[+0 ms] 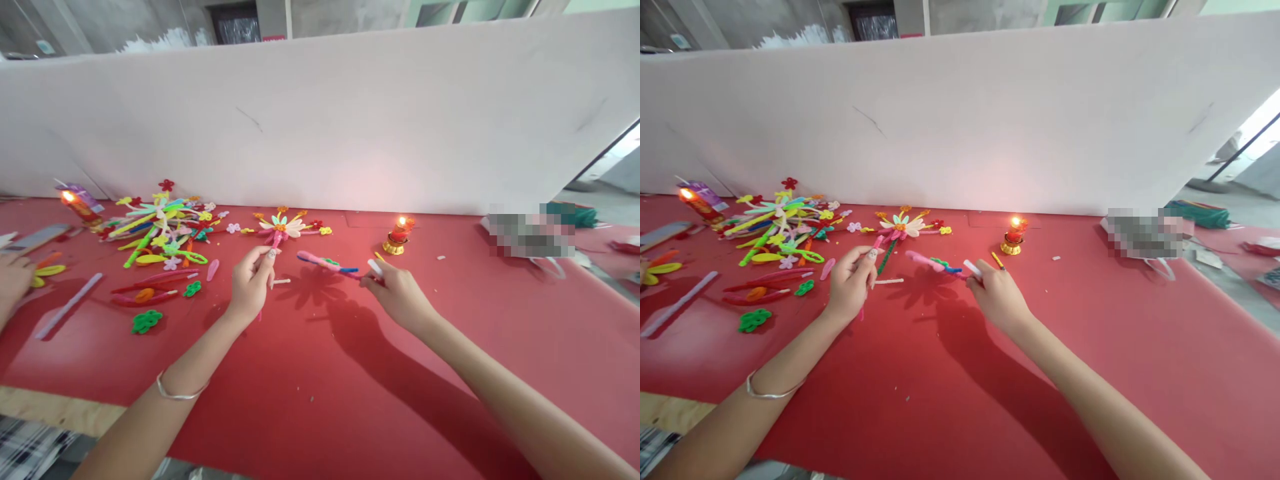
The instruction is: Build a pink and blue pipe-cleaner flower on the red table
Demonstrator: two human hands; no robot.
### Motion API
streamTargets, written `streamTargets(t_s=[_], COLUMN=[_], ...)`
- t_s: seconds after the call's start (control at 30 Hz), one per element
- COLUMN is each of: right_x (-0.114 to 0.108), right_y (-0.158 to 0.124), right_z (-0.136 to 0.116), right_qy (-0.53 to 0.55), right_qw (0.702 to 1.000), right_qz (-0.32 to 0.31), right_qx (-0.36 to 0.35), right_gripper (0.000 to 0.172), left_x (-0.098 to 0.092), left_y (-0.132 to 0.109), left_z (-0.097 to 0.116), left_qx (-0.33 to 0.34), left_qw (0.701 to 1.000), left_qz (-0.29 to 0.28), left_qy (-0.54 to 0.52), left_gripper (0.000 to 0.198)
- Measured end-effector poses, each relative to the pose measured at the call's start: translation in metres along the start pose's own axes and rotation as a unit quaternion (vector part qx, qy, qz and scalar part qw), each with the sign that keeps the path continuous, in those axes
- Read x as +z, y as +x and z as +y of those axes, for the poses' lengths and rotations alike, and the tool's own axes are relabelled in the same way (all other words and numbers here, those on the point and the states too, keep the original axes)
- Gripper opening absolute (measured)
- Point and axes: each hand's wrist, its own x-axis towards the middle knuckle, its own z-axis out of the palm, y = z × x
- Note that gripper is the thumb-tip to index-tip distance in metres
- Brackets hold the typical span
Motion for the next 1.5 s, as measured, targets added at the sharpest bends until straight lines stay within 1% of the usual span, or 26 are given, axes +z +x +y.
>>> streamTargets(t_s=[0.07,0.13,0.17,0.23,0.3,0.4,0.5,0.57,0.7,0.83,1.0,1.2,1.4,1.5], right_x=[-0.005,-0.006,-0.005,0.000,0.007,0.017,0.022,0.024,0.027,0.030,0.031,0.032,0.032,0.032], right_y=[0.005,0.011,0.013,0.018,0.022,0.025,0.026,0.026,0.025,0.025,0.025,0.024,0.024,0.023], right_z=[0.007,0.014,0.019,0.028,0.038,0.053,0.062,0.065,0.067,0.068,0.068,0.068,0.066,0.064], right_qy=[0.122,0.235,0.272,0.308,0.290,0.199,0.147,0.133,0.105,0.080,0.040,0.034,0.039,0.035], right_qw=[0.993,0.972,0.962,0.950,0.954,0.974,0.981,0.983,0.988,0.989,0.991,0.990,0.988,0.988], right_qz=[-0.003,-0.016,-0.027,-0.055,-0.076,-0.096,-0.111,-0.102,-0.080,-0.054,-0.032,-0.031,-0.029,-0.023], right_qx=[0.005,0.010,0.014,0.010,-0.014,-0.051,-0.068,-0.068,-0.082,-0.108,-0.126,-0.133,-0.148,-0.149], right_gripper=[0.014,0.024,0.028,0.032,0.033,0.034,0.029,0.025,0.024,0.022,0.019,0.019,0.017,0.017], left_x=[-0.001,-0.003,-0.003,-0.004,-0.003,0.002,0.007,0.010,0.014,0.014,0.013,0.012,0.014,0.016], left_y=[-0.003,-0.006,-0.007,-0.008,-0.009,-0.008,-0.008,-0.009,-0.011,-0.010,-0.009,-0.010,-0.010,-0.010], left_z=[0.004,0.007,0.008,0.007,0.003,-0.010,-0.022,-0.028,-0.032,-0.032,-0.033,-0.037,-0.039,-0.043], left_qx=[0.034,0.075,0.097,0.136,0.166,0.204,0.229,0.242,0.256,0.251,0.235,0.262,0.253,0.256], left_qw=[0.999,0.994,0.990,0.974,0.951,0.913,0.888,0.873,0.851,0.838,0.833,0.815,0.825,0.815], left_qz=[0.013,0.010,0.001,-0.027,-0.064,-0.131,-0.209,-0.253,-0.298,-0.322,-0.326,-0.322,-0.314,-0.318], left_qy=[0.025,0.073,0.105,0.179,0.253,0.327,0.339,0.339,0.348,0.362,0.380,0.403,0.396,0.411], left_gripper=[0.024,0.025,0.025,0.025,0.026,0.026,0.025,0.026,0.027,0.028,0.034,0.038,0.036,0.038])
